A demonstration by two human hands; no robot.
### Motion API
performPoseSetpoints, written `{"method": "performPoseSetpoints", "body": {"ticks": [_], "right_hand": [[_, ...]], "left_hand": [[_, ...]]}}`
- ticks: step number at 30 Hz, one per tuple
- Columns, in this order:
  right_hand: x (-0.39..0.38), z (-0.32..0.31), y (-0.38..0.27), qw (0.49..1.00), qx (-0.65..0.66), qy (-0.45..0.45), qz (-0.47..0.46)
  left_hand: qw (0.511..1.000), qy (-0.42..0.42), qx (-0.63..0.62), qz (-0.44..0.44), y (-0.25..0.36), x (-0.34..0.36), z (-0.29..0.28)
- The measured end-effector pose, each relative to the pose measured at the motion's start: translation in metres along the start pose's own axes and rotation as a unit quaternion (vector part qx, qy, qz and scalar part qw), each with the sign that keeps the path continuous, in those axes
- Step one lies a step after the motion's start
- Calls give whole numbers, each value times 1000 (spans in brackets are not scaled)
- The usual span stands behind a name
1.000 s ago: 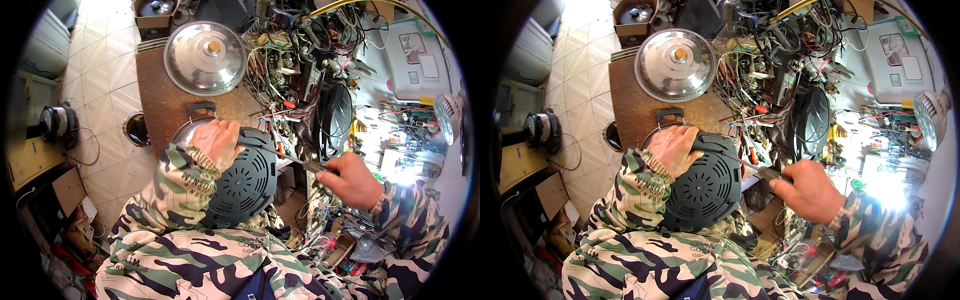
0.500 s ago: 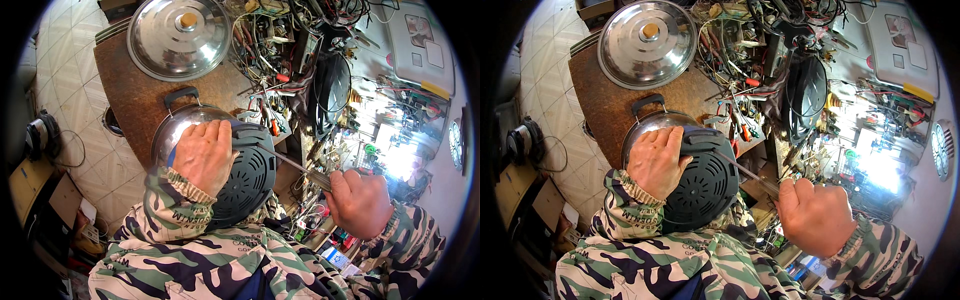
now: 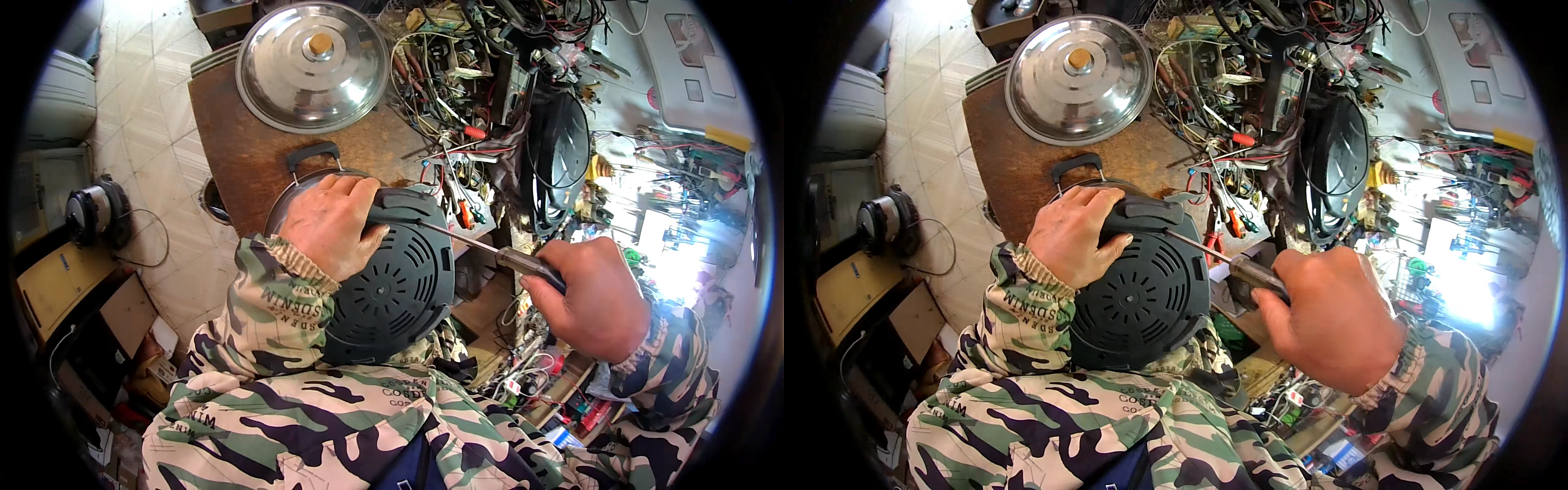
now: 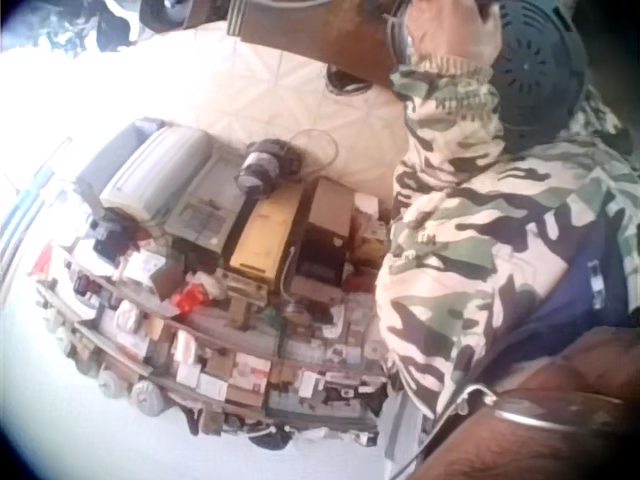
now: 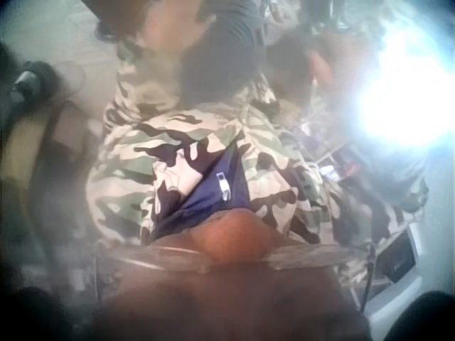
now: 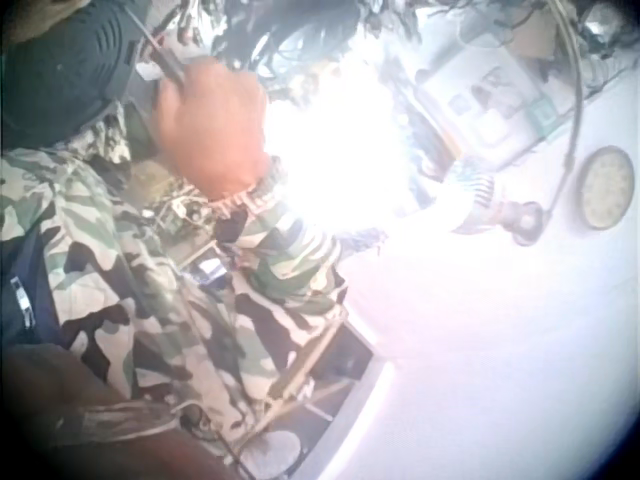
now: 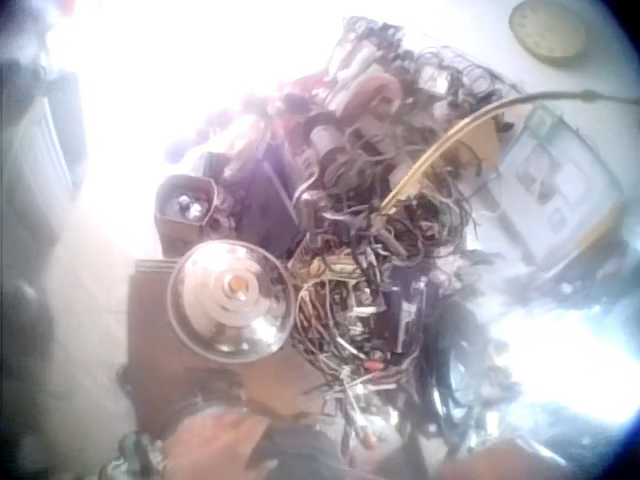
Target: The person uses a screwdriver and hammer to remove screws from the bottom of a portable electric stove. They repeatedly tap the screwdriver with the hammer to loosen fasteners, then remove the screws by hand and inspect the base plate.
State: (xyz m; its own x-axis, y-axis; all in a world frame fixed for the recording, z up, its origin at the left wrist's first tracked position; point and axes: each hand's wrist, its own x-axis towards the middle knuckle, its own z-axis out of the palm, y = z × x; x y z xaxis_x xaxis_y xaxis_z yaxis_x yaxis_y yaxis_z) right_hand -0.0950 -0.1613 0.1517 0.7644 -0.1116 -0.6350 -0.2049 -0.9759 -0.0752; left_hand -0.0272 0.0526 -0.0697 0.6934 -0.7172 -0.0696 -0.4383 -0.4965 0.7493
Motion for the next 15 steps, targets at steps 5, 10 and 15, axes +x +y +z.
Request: {"method": "performPoseSetpoints", "body": {"ticks": [5,10,15], "right_hand": [[-22,18,23,996,-25,59,-55],[-54,5,65,979,32,166,-116],[-23,83,144,930,316,146,-121]], "left_hand": [[1000,0,18,-11,9,1,0],[998,9,53,-43,8,-7,-5],[972,137,53,-183,18,-63,-27]]}}
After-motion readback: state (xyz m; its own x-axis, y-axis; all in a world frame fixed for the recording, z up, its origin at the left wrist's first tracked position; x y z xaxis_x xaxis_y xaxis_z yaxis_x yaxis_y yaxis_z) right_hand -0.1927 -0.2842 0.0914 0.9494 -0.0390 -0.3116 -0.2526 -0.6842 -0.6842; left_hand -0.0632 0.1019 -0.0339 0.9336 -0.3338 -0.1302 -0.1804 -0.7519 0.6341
